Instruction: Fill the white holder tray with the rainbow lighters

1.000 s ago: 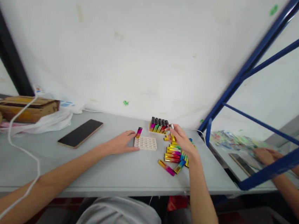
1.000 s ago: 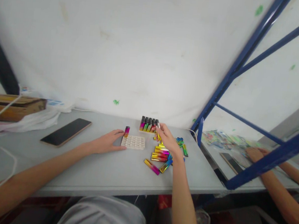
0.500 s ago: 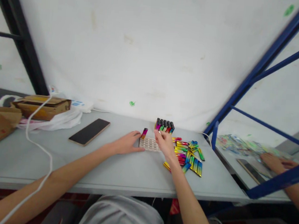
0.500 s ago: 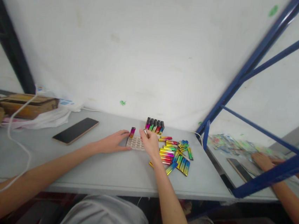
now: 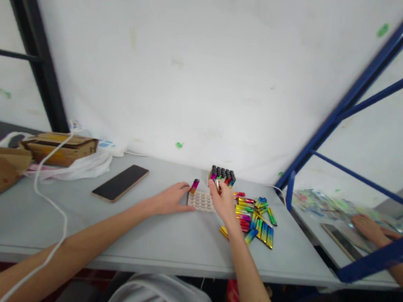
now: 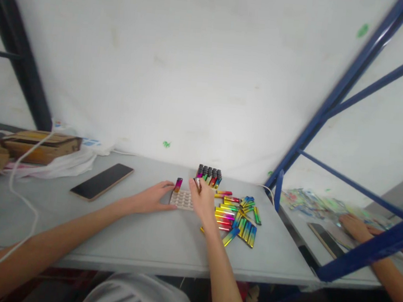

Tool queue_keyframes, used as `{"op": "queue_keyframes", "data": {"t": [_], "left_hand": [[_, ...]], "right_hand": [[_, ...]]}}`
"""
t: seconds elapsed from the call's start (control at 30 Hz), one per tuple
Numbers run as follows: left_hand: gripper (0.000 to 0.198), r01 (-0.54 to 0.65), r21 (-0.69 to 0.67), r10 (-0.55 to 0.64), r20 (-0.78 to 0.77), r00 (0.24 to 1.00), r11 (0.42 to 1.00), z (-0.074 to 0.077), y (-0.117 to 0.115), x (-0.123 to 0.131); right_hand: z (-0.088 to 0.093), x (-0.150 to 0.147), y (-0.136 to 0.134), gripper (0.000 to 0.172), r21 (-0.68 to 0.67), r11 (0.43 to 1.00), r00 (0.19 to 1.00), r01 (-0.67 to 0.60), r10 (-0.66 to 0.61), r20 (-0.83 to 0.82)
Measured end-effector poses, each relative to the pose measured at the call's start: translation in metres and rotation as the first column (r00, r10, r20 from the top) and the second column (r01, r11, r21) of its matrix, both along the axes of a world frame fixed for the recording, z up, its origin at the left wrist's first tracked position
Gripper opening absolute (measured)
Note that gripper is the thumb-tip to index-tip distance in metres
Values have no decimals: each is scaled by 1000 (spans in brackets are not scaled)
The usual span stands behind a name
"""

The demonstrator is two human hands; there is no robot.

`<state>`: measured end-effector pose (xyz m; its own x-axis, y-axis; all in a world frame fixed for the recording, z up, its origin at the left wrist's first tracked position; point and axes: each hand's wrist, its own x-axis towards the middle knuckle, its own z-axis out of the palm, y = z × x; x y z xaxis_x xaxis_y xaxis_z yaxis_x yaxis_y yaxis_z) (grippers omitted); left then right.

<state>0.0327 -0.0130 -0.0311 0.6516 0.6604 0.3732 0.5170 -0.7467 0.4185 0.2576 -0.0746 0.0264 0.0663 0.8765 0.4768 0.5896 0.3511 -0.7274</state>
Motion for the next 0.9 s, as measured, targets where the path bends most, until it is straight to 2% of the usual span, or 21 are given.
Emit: {"op": "queue_keyframes", "data": {"t": [0.1,0.2,0.3,0.47,0.7,0.9], "left_hand": [[70,-12,-16,13,41,999,1000,0,-2,4],[69,-25,-23,26,67,997,999,4,-7,9],[68,-50,-39,53,81,995,998,10,-14,14],[66,-62,-51,65,75,995,997,14,-17,14],[69,-82,-88,90,92,992,993,13,-17,13],[67,-74,-140,89,98,991,987,15,-19,17]], "right_hand": [[-4,-2,0,41,66,994,995,-83,79,62],[-6,-2,0,41,116,988,981,-104,82,178],[-5,0,0,44,49,994,966,-97,82,243],[-2,4,1,41,-10,988,965,-154,152,211],[-17,0,5,19,-56,975,905,-213,219,364],[-18,7,6,22,-107,966,878,-235,258,403]]}}
